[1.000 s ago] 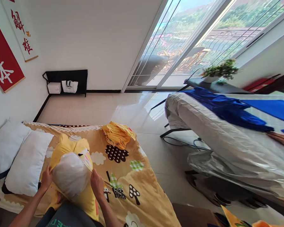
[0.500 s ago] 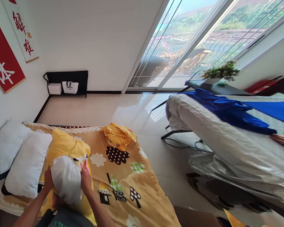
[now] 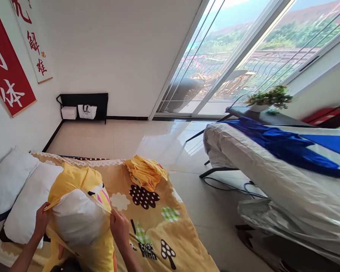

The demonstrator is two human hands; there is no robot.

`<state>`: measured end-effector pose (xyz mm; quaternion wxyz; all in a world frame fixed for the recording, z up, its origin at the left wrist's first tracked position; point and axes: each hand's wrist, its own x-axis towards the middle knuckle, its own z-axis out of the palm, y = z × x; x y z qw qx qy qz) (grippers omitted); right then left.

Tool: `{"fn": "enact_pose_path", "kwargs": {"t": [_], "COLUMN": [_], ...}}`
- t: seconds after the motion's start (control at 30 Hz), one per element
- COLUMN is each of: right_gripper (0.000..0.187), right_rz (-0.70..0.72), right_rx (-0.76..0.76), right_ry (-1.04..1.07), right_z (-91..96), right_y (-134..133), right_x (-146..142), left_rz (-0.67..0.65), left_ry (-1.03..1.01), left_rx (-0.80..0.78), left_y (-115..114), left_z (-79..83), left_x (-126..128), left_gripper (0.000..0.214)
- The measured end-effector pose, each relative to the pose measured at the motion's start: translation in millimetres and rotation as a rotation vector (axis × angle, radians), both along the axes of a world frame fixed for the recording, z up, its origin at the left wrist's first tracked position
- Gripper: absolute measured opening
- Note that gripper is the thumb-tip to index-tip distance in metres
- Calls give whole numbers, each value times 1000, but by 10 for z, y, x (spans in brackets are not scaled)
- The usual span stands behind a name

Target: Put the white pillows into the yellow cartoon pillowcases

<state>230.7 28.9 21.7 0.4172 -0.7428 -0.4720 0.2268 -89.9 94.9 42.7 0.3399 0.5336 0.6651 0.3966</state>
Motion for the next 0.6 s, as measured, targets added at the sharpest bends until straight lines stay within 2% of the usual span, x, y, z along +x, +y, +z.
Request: {"fn": "enact_pose_path", "kwargs": {"t": [0.13,0.27,0.37,0.43,0.5,0.6], "right_gripper": [24,34,33,29,24,22], "right_rz": [31,41,71,89,69,-15], "right_rx": [-29,-42,-11,57,144,184], "right_ry": [130,271,312,241,102,-16], "right_z": [4,37,128,184,214,226], "right_y": [30,137,21,-69,-71,70], "right_x": [45,-57,-170,-296,-437,-584], "left_rz": [-46,-105,-67,-13,-23,-81], "left_ry": [-2,46,90,182,293,342], "left_rx": [-27,-51,-27,6,33,48], "left_y": [-92,-94,-241,-367,-415,-306], "left_z": [9,14,38,42,40,60], "left_x": [59,192,224,297,423,572], "left_gripper": [38,42,40,36,31,27]}}
